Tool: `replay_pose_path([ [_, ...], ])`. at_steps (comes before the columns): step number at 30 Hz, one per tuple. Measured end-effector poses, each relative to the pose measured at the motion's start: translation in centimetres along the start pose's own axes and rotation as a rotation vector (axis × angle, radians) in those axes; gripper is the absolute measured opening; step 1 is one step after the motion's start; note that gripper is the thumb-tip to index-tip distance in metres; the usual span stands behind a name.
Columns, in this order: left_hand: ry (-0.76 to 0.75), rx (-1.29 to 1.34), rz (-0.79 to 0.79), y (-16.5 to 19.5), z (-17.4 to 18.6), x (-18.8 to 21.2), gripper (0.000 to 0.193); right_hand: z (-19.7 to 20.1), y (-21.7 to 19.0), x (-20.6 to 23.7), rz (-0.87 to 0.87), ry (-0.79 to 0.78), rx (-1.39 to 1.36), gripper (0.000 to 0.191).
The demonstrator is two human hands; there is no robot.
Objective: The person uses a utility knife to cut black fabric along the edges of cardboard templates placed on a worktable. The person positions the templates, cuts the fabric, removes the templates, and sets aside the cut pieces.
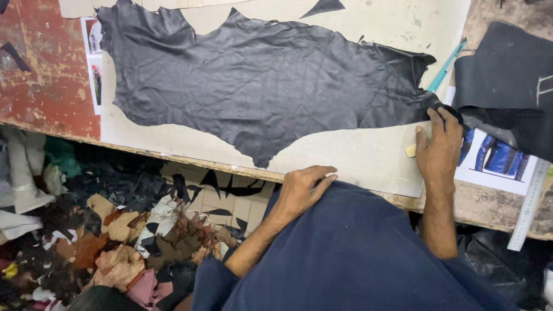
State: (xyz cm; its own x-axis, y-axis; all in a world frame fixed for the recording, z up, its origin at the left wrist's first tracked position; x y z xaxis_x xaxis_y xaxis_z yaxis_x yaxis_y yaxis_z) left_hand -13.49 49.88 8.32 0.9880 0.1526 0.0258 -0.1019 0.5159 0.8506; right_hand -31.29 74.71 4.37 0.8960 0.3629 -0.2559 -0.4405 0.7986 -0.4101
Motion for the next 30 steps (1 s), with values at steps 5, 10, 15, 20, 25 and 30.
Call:
replay_pose_path([
  [5, 0.066, -0.003, -0.038, 0.5, 1.3, -0.4, 0.019, 0.9, -0.6, 0.7, 0.031, 0.129, -0.030, 0.036],
  [10, 0.086, -0.016, 0.011, 0.0, 2.0, -0.7, 0.019, 1.6, 0.2, 0.6, -0.063, 0.238, -0.133, 0.038],
  [15, 0.160, -0.005, 0.022, -0.6, 3.0, -0.6, 0.020, 1.3, -1.5, -0.4, 0.089, 0.213, -0.076, 0.029],
  [20, 0.133, 0.004, 0.115, -1.5, 2.8, -0.7, 0.022, 0.5, -2.8, -0.9, 0.150, 0.177, -0.051, 0.026],
  [25, 0.136, 0.005, 0.105, -1.5, 2.7, -0.8, 0.022, -0.4, -2.9, -0.6, 0.129, 0.138, -0.067, 0.022],
  [30, 0.065, -0.013, 0.108, -1.7, 1.7, -1.2, 0.022, -0.8, -2.5, -0.5, 0.116, 0.126, -0.051, 0.016],
])
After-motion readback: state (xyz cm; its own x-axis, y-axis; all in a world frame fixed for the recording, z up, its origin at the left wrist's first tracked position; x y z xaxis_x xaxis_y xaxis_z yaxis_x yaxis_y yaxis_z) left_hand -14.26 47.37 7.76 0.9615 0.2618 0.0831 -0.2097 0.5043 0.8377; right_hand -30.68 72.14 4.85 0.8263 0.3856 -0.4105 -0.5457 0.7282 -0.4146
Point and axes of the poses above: each hand's wrist, its own x-axis away from the middle knuckle, its own z-axis out of the back of the hand, y = z × x, the point moved 9 cm from there along -x, towards the middle knuckle, and after that the axes turned 2 degrees about z, right-handed, at the moved point
